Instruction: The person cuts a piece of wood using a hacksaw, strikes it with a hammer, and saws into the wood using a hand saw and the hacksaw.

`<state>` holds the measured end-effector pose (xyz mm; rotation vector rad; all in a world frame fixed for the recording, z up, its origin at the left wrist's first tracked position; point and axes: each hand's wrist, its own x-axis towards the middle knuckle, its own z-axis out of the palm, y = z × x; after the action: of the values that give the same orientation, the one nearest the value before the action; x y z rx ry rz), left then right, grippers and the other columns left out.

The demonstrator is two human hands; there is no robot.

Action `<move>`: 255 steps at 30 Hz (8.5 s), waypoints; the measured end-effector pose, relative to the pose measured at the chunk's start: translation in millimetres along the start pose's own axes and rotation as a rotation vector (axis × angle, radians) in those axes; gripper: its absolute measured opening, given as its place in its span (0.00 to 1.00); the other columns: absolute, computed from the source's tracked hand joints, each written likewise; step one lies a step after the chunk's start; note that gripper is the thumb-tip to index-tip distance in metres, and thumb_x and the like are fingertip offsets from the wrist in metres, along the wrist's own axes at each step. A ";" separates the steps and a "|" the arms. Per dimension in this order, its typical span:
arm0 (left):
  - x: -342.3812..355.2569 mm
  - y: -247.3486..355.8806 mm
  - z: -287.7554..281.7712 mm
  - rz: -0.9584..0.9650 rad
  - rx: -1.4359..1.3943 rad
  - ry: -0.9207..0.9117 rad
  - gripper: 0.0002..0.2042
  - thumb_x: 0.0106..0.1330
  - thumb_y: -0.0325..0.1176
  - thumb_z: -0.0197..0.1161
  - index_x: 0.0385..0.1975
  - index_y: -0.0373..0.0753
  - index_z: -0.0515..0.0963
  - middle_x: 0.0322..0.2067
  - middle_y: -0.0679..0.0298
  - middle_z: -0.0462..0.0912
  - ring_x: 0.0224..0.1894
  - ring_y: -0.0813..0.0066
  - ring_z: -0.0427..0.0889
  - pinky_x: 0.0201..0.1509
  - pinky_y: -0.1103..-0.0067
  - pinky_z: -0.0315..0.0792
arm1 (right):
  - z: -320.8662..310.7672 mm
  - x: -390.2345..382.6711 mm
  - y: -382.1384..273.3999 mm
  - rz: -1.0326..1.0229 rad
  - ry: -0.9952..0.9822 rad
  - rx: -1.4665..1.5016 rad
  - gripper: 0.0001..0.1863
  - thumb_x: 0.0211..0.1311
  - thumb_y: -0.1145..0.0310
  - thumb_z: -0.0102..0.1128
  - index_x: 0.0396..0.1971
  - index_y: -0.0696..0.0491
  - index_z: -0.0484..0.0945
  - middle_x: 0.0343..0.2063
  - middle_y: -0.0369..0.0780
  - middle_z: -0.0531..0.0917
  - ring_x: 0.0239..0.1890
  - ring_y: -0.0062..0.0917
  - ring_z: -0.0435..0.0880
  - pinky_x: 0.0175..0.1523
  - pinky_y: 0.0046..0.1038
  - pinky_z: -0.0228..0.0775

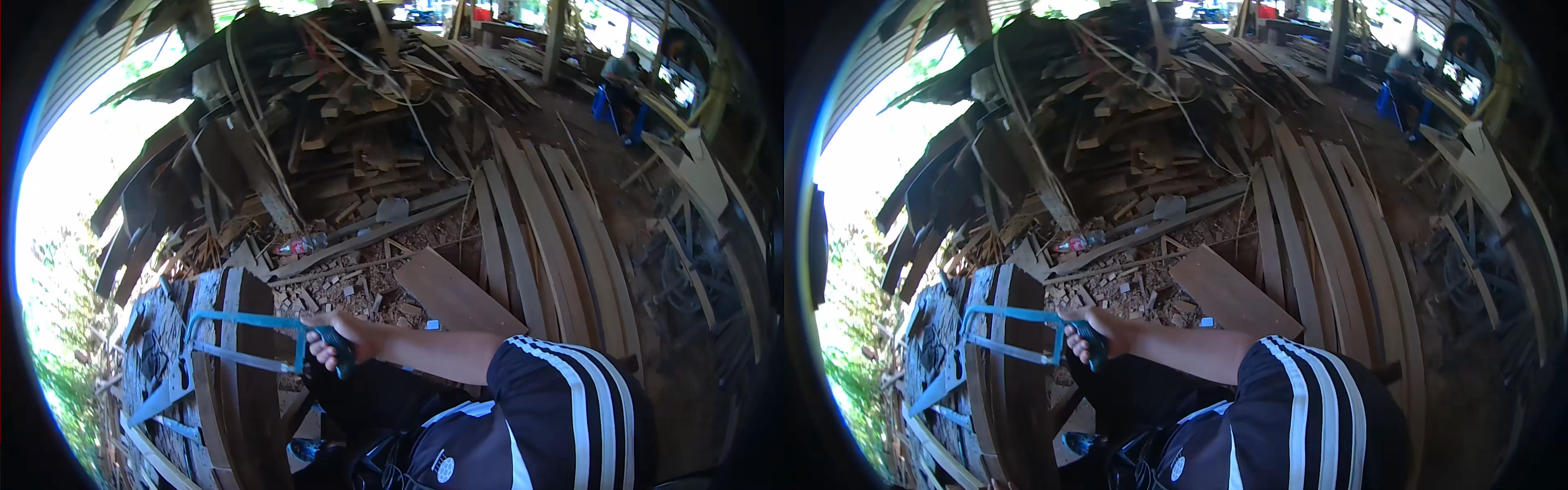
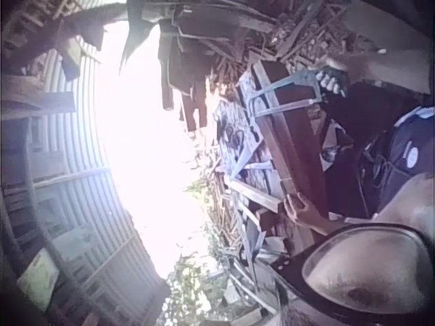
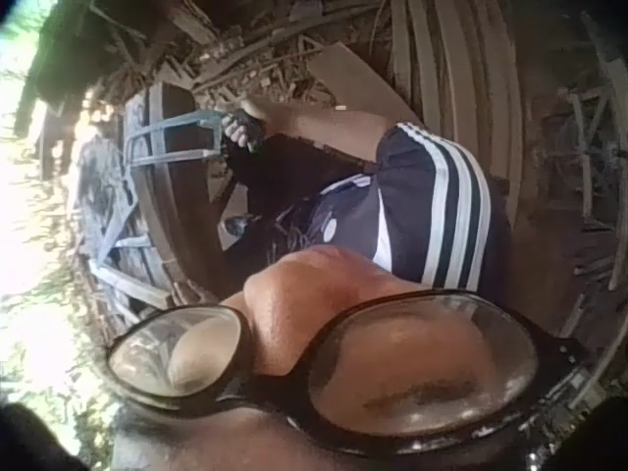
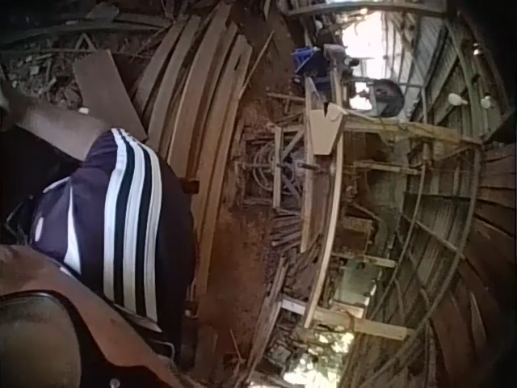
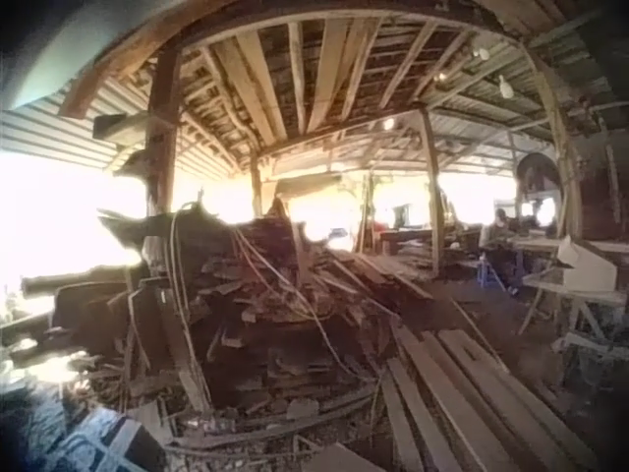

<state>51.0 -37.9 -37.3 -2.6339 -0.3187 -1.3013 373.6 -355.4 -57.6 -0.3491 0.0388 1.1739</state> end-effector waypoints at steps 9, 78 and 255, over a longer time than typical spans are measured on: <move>-12.5 -21.9 -7.1 -0.344 -0.070 -0.232 0.17 0.60 0.42 0.75 0.45 0.41 0.88 0.54 0.48 0.82 0.58 0.48 0.78 0.62 0.57 0.72 | 9.8 -17.6 17.0 -0.104 -0.066 -0.153 0.18 0.70 0.58 0.57 0.22 0.45 0.64 0.16 0.27 0.62 0.16 0.13 0.63 0.22 0.20 0.58; 72.1 32.9 63.6 -0.326 0.187 -0.681 0.64 0.43 0.77 0.66 0.74 0.34 0.57 0.62 0.56 0.69 0.64 0.59 0.69 0.67 0.60 0.61 | 94.1 4.0 107.6 -0.589 -0.080 -1.514 0.24 0.72 0.75 0.52 0.66 0.57 0.68 0.23 0.35 0.78 0.22 0.14 0.73 0.28 0.20 0.65; 53.4 45.6 76.5 -0.383 0.280 -0.602 0.52 0.59 0.75 0.55 0.71 0.32 0.62 0.62 0.48 0.74 0.63 0.50 0.74 0.67 0.58 0.69 | 85.8 -35.2 87.9 -0.408 0.037 -1.455 0.17 0.75 0.70 0.54 0.58 0.62 0.75 0.16 0.30 0.71 0.14 0.12 0.68 0.20 0.19 0.61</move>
<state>153.0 -56.0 -43.7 -2.7263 -1.0457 -0.4409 267.1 -332.4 9.1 -1.5646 -0.8550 0.6023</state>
